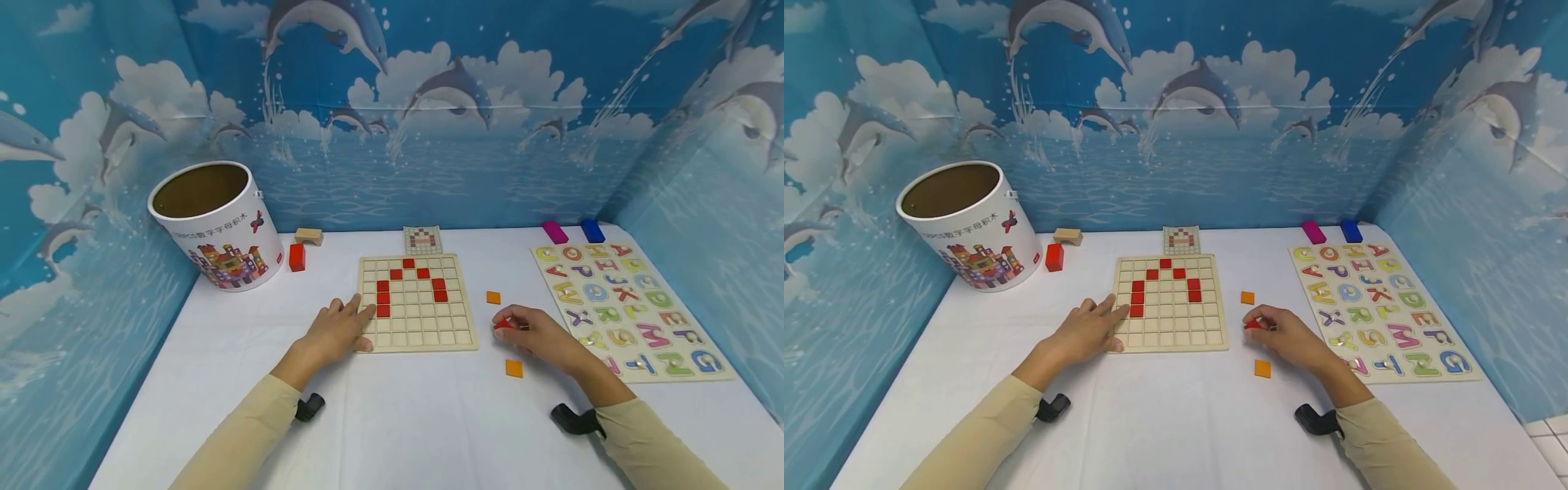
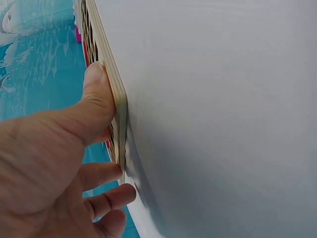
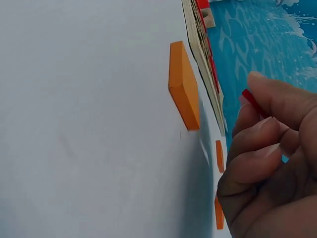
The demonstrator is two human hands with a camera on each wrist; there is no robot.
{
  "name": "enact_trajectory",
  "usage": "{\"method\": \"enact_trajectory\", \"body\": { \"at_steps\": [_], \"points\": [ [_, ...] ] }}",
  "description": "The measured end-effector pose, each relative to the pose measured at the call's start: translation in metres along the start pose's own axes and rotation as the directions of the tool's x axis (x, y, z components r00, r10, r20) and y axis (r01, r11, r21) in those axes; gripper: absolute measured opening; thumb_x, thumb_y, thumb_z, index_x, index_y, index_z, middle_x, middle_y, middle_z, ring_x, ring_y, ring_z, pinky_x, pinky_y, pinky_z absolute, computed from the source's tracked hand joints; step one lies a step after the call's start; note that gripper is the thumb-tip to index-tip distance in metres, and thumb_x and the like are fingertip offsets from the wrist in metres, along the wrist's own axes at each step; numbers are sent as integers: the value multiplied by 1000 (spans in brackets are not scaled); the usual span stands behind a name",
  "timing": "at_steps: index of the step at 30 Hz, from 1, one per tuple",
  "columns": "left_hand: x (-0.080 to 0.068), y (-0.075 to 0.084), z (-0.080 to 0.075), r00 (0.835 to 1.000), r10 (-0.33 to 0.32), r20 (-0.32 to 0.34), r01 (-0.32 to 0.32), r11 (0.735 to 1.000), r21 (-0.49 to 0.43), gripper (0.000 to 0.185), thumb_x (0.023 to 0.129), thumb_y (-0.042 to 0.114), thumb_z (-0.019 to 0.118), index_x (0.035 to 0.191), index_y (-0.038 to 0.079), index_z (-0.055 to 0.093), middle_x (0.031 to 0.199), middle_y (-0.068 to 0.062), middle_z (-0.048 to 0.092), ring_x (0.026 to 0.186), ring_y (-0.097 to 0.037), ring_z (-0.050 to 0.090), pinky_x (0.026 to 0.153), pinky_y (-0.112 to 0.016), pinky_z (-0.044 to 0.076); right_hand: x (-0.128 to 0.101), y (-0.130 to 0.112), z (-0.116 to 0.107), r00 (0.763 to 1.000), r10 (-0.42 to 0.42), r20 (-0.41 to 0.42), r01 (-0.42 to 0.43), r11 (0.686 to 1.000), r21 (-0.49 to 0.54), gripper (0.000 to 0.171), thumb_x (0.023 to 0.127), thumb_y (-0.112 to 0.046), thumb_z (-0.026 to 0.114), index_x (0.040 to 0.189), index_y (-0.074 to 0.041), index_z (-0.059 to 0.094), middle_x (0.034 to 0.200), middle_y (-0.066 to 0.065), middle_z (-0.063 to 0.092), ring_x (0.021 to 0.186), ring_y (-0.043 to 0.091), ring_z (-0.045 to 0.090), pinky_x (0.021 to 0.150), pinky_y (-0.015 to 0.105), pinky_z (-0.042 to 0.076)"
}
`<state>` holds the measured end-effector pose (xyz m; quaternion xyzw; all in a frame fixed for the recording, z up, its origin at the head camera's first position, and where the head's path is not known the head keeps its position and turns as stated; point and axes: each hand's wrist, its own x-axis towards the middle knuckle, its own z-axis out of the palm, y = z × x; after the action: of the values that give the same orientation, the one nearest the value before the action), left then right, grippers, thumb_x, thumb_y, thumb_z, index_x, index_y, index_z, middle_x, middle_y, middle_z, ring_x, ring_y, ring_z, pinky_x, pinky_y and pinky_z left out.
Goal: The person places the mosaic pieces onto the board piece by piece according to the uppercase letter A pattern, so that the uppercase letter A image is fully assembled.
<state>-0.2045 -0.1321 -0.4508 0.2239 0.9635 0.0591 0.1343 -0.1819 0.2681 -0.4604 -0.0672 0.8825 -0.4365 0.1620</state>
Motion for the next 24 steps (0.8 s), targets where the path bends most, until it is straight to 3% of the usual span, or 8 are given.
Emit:
{"method": "enact_trajectory", "body": {
  "at_steps": [7, 11, 17, 20, 24],
  "points": [
    [-1, -2, -1, 999, 9, -32, -9, 1000, 4, 78, 87, 51, 74, 154, 20, 48, 162, -16, 36, 133, -35, 40, 99, -49, 39, 15, -11, 1, 998, 49, -34, -45, 991, 125, 47, 94, -31, 75, 136, -14, 62, 103, 15, 54, 69, 25, 53, 57, 28, 43],
    [-5, -5, 0, 998, 8, -56, -9, 1000, -22, 78, 87, 53, 74, 153, 22, 49, 161, -15, 39, 131, -33, 41, 97, -46, 40, 28, -19, 3, 998, 44, -40, -36, 984, 176, 52, 97, -27, 71, 143, -11, 55, 99, 15, 57, 66, 23, 52, 57, 29, 43],
    [-12, -9, 2, 996, 65, -62, -67, 997, -36, 74, 86, 49, 77, 152, 29, 51, 162, -15, 38, 125, -31, 44, 92, -42, 40, 50, -34, 17, 1000, 11, -29, -2, 963, 270, 49, 96, -16, 71, 137, -2, 48, 89, 15, 61, 59, 17, 48, 55, 28, 42],
    [-14, -9, 2, 995, 82, -54, -84, 996, -23, 72, 87, 48, 77, 152, 32, 50, 162, -15, 37, 124, -30, 44, 90, -40, 39, 58, -42, 26, 1000, -4, -7, 5, 971, 237, 42, 96, -14, 70, 130, 1, 52, 90, 13, 61, 60, 17, 49, 55, 28, 43],
    [-15, -9, 2, 994, 98, -50, -99, 995, -33, 69, 88, 46, 76, 151, 35, 50, 163, -16, 36, 127, -31, 44, 93, -42, 40, 65, -49, 36, 999, -52, -11, 53, 996, 78, 31, 95, -12, 70, 121, -1, 60, 88, 8, 58, 59, 18, 50, 56, 28, 43]
  ]
}}
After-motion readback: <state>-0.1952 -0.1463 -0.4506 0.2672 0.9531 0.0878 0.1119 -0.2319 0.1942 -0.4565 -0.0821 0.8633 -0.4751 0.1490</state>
